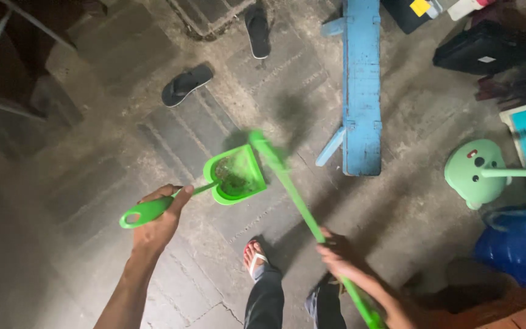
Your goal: The person sweeps debris from a cluttered garage floor into a green dustpan using a green broom, then sets the tools aside and moves a metal stand near a pink bicycle.
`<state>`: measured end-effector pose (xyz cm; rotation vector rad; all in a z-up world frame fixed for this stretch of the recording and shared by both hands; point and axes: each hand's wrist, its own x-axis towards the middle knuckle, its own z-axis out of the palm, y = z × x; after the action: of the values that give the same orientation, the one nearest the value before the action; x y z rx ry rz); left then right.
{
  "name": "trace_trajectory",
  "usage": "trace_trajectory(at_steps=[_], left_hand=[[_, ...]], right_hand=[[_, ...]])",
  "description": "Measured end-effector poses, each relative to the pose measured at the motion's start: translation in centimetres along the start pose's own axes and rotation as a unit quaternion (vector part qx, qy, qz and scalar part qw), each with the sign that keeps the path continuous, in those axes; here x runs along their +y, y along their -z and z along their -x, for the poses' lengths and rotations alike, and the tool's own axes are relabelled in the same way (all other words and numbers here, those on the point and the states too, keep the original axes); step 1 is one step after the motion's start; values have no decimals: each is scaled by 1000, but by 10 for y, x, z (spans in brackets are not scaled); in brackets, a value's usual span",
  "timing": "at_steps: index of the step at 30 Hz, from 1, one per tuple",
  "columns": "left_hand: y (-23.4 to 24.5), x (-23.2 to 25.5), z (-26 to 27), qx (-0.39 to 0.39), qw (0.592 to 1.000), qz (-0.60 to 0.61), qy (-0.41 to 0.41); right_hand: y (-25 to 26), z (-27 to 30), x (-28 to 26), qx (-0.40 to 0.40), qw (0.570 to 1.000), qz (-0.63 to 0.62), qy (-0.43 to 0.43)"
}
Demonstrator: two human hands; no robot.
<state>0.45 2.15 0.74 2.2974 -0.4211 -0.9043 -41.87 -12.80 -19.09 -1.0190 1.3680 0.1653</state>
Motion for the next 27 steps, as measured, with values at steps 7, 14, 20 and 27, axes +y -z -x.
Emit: trace_trajectory(at_steps=[7,14,20,27], left_hand=[[12,-48,9,-39,999,8,-28],[9,-37,54,-20,1000,-22,1],[22,-60,88,-10,1000,2,6],[24,-68,92,-28,999,-20,29]], right_hand=[[6,31,15,-262,953,-18,149],[-43,82,28,-88,993,7,-75],[72,104,34,119,978,163,-47],[-9,-26,193,-36,995,24,91]])
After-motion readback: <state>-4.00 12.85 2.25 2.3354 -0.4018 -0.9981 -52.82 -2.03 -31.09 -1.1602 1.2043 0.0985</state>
